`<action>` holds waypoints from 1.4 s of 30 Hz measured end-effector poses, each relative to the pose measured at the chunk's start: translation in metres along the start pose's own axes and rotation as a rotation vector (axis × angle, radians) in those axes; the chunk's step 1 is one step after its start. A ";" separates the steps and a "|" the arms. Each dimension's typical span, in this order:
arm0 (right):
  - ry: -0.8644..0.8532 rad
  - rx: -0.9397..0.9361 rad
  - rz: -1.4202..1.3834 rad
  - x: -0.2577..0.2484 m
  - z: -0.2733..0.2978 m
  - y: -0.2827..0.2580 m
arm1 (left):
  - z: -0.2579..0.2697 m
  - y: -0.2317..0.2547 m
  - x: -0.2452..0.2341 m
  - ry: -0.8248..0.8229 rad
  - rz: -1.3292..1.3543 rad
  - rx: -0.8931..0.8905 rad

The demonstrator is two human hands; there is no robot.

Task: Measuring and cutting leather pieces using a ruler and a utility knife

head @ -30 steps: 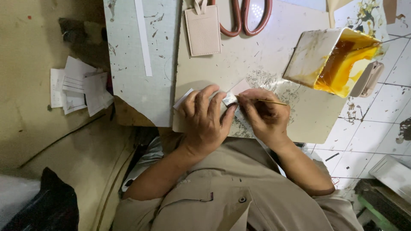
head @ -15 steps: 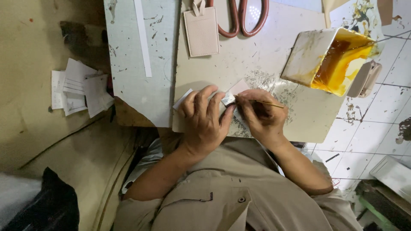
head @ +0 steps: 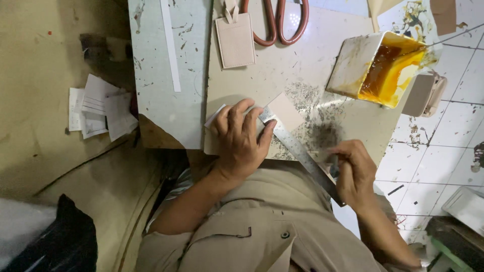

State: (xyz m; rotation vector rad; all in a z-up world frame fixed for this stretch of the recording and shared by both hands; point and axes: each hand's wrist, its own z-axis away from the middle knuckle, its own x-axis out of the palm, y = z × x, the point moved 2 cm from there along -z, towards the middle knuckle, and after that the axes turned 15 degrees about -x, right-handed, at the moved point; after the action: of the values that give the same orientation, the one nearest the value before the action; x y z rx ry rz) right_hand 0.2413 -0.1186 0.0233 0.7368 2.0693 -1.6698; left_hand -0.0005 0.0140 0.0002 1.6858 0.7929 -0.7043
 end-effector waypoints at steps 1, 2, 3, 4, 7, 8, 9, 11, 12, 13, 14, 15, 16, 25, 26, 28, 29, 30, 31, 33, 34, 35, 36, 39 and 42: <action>0.003 0.000 0.001 -0.001 0.010 -0.005 | 0.000 0.001 0.000 0.000 0.001 0.003; -0.091 -0.053 0.130 0.000 0.019 -0.009 | 0.000 0.001 -0.001 -0.001 0.000 -0.002; -0.184 -0.106 0.261 0.000 0.028 -0.014 | 0.000 0.001 -0.001 -0.001 0.000 -0.007; -0.180 -0.110 0.261 0.002 0.030 -0.019 | 0.000 0.002 -0.001 0.003 0.000 -0.004; -0.254 -0.217 0.444 0.009 0.042 -0.023 | 0.000 0.002 0.000 -0.005 0.020 -0.005; -0.213 -0.233 0.437 0.011 0.050 -0.014 | -0.001 0.002 0.002 -0.019 0.055 0.006; -0.172 -0.249 0.429 0.013 0.058 -0.005 | -0.002 0.001 0.003 -0.033 0.089 0.018; -0.154 -0.258 0.388 0.014 0.050 -0.009 | -0.009 0.000 -0.001 -0.042 0.181 0.023; -0.141 -0.263 0.351 0.014 0.046 -0.011 | -0.013 -0.001 -0.003 -0.056 0.278 0.026; -0.137 -0.264 0.349 0.013 0.046 -0.009 | -0.018 -0.002 -0.009 -0.055 0.275 0.030; -0.139 -0.265 0.296 0.011 0.047 -0.007 | -0.024 -0.003 -0.014 -0.070 0.298 0.018; -0.142 -0.266 0.244 0.010 0.047 -0.004 | -0.029 -0.004 -0.020 -0.085 0.322 0.006; -0.141 -0.268 0.240 0.009 0.044 -0.006 | -0.030 -0.004 -0.020 -0.082 0.318 0.005; -0.106 -0.292 0.223 -0.003 0.053 0.003 | -0.034 -0.011 -0.013 -0.094 0.168 0.334; -0.093 -0.301 0.222 -0.004 0.050 0.002 | -0.033 -0.009 -0.014 -0.009 0.012 0.373; -0.078 -0.307 0.221 -0.004 0.044 -0.003 | -0.028 0.002 -0.017 0.074 -0.144 0.411; -0.069 -0.312 0.209 -0.003 0.041 -0.006 | -0.025 0.008 -0.019 -0.004 -0.159 0.295; -0.062 -0.322 0.195 -0.003 0.038 -0.008 | -0.021 0.013 -0.020 -0.077 -0.176 0.175; -0.063 -0.324 0.194 -0.002 0.040 -0.005 | -0.017 0.015 -0.016 -0.075 -0.177 0.174; -0.079 -0.318 0.153 -0.002 0.046 0.001 | -0.009 0.018 -0.006 -0.155 -0.205 0.089; -0.077 -0.316 0.155 -0.002 0.045 -0.001 | -0.010 0.019 -0.005 -0.156 -0.204 0.092; -0.070 -0.314 0.168 -0.003 0.044 -0.002 | -0.010 0.019 -0.004 -0.213 -0.187 0.037; -0.064 -0.315 0.179 -0.003 0.042 -0.003 | -0.010 0.019 -0.003 -0.268 -0.171 -0.020; -0.042 -0.280 0.181 -0.003 0.056 0.009 | -0.008 0.018 0.002 -0.312 -0.002 -0.038; 0.031 -0.257 0.145 -0.008 0.046 -0.006 | -0.008 0.020 0.003 -0.362 0.386 -0.111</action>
State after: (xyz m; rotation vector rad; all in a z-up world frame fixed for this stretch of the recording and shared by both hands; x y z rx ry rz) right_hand 0.2425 -0.1653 0.0230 0.8090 2.1425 -1.2930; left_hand 0.0180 0.0180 0.0112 1.4945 0.2367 -0.6537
